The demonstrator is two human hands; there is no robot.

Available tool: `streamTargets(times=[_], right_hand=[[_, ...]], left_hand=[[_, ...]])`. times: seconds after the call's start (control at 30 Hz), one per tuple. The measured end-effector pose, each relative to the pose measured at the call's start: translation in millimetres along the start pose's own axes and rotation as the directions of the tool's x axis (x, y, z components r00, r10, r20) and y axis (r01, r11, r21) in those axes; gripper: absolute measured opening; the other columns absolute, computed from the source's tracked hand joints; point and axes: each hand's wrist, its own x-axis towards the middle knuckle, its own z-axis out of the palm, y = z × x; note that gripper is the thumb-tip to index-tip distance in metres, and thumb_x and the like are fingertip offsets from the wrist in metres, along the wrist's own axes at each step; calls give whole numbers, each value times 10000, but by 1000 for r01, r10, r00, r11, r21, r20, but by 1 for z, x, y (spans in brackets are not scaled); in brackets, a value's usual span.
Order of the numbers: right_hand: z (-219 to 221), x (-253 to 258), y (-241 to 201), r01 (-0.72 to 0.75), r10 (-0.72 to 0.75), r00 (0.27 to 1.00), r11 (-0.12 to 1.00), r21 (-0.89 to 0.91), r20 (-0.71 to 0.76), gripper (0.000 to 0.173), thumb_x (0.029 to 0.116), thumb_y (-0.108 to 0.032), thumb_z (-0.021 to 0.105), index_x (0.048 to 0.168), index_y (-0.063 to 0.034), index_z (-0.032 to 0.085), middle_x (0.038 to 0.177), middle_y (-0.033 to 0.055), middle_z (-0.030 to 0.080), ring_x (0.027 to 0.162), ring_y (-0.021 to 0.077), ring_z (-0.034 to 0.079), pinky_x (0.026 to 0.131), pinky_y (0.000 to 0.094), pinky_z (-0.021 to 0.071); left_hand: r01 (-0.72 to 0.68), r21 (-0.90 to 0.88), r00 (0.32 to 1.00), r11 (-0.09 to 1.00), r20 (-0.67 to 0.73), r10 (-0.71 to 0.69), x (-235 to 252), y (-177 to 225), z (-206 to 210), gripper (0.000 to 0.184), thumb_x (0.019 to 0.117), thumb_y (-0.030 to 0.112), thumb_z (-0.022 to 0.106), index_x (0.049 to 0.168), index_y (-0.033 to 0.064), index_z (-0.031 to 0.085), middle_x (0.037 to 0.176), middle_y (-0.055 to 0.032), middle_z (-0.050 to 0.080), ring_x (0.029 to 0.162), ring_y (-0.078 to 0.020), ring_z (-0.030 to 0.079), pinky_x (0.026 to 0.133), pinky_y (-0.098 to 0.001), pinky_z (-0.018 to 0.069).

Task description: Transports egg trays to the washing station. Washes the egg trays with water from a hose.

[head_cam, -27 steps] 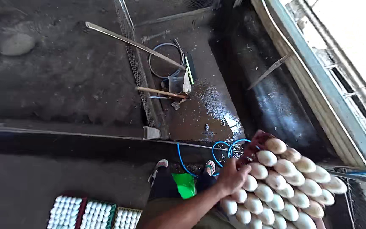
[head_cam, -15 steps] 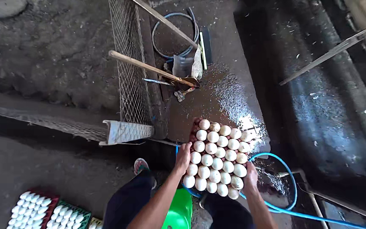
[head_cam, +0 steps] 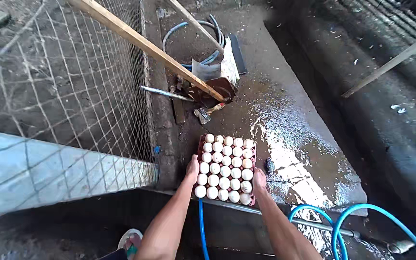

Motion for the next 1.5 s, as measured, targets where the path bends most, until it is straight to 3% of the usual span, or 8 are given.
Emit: streamTargets(times=[0.2,0.53,0.73,0.87,0.97,1.23,1.4,1.5], right_hand=[[17,7,0,5,-6,1000,992,-125,-1,610,1132,-416,215,1394,17,555,1418,252,563,1357,351,513,1125,544,381],[23,5,6,18,-24,999,977,-212,-27,700,1121,-445,184,1309,86,599,1432,306,525,1384,394,474,1138,548,364],[14,-28,25,267,-278,919,961,-77,-280,458,1091,-202,378,1442,70,490,1460,297,487,1387,375,467,1161,481,376],[26,-107,41,464,-485,865,870,-169,-126,386,1029,-77,430,1319,158,525,1335,349,528,1270,406,534,1109,456,438],[53,-154,79,548,-517,836,802,-238,184,339,995,-82,480,1246,89,632,1250,287,616,1162,404,608,996,575,478],[75,-146,94,-1,70,781,994,-110,621,473,1138,-303,280,1450,-51,532,1343,201,627,1166,304,638,985,489,507],[57,-160,34,-353,99,514,930,104,852,407,1128,-328,283,1044,-56,574,863,74,683,709,171,665,663,327,561],[43,-172,41,-360,-9,462,912,197,887,402,1120,-293,274,940,-70,556,759,54,648,622,161,630,612,309,552]], left_hand=[[13,54,999,998,46,-15,23,4,-7,719,1096,521,172,1426,-7,532,1491,-247,489,1415,-368,431,1139,-589,341],[-25,159,994,987,108,8,27,8,-11,722,1103,509,148,1413,-8,546,1458,-264,514,1392,-380,456,1134,-580,349],[-421,391,847,818,-152,509,-68,-66,-11,430,1060,228,367,1207,-85,623,1304,-284,573,1268,-406,532,1101,-532,406],[93,293,959,952,-284,-6,-118,-166,1,474,1058,329,486,1346,-41,556,1402,-318,500,1329,-485,460,1054,-642,401],[224,239,975,945,-52,-217,-112,-220,5,531,1105,357,401,1519,24,403,1381,-287,562,1258,-430,574,1038,-590,466],[27,290,999,957,20,-34,-158,-176,-9,549,1130,363,230,1371,14,578,1164,-249,674,1054,-370,678,948,-552,527],[-56,326,998,944,26,50,-192,-156,-17,506,1126,292,262,1191,-13,661,1040,-215,694,944,-330,694,873,-512,551],[-27,367,985,930,-148,87,-201,-136,-36,456,1114,250,304,1295,-39,607,1242,-271,648,1197,-408,614,1021,-581,468]])
